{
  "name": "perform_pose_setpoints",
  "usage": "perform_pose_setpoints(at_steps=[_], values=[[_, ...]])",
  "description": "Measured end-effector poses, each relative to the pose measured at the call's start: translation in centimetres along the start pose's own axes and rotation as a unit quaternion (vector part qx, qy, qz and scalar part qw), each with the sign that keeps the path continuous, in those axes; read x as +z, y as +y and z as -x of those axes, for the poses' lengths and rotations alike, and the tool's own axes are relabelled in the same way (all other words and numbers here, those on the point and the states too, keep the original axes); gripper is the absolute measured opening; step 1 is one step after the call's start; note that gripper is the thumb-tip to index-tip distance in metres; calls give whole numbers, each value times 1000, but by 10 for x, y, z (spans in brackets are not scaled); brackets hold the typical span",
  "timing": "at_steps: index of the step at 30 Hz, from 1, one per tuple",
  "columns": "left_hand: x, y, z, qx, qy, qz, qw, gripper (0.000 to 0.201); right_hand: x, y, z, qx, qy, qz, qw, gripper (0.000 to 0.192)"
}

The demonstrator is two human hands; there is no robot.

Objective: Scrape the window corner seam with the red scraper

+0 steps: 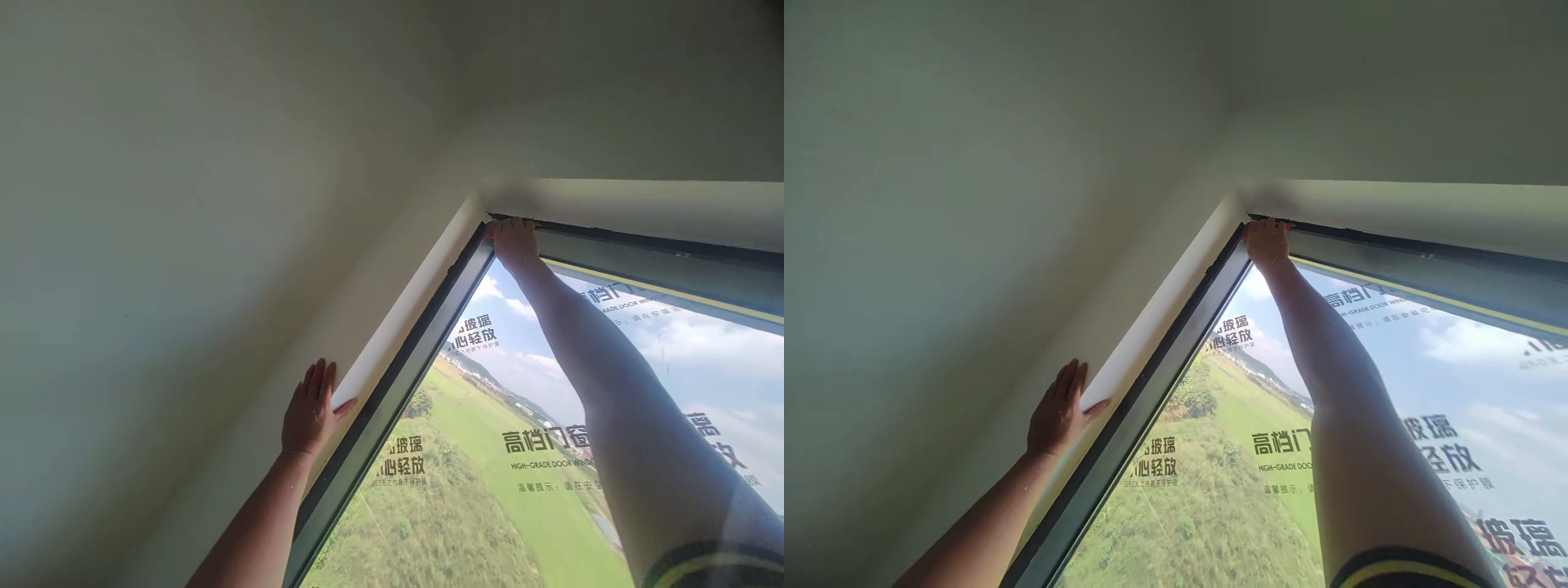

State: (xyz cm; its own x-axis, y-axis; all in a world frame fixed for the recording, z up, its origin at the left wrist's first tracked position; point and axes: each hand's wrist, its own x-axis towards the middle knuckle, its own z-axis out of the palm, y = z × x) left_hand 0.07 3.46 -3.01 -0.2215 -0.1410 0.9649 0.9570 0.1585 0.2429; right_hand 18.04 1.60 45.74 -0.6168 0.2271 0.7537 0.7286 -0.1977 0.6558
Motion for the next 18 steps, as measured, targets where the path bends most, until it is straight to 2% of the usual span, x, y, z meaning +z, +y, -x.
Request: perform_pose_setpoints(at_steps=[18], values=[[3,-1,1,0,-2,-4,1000,67,-8,2,-5,-1,-19,-20,1000,41]])
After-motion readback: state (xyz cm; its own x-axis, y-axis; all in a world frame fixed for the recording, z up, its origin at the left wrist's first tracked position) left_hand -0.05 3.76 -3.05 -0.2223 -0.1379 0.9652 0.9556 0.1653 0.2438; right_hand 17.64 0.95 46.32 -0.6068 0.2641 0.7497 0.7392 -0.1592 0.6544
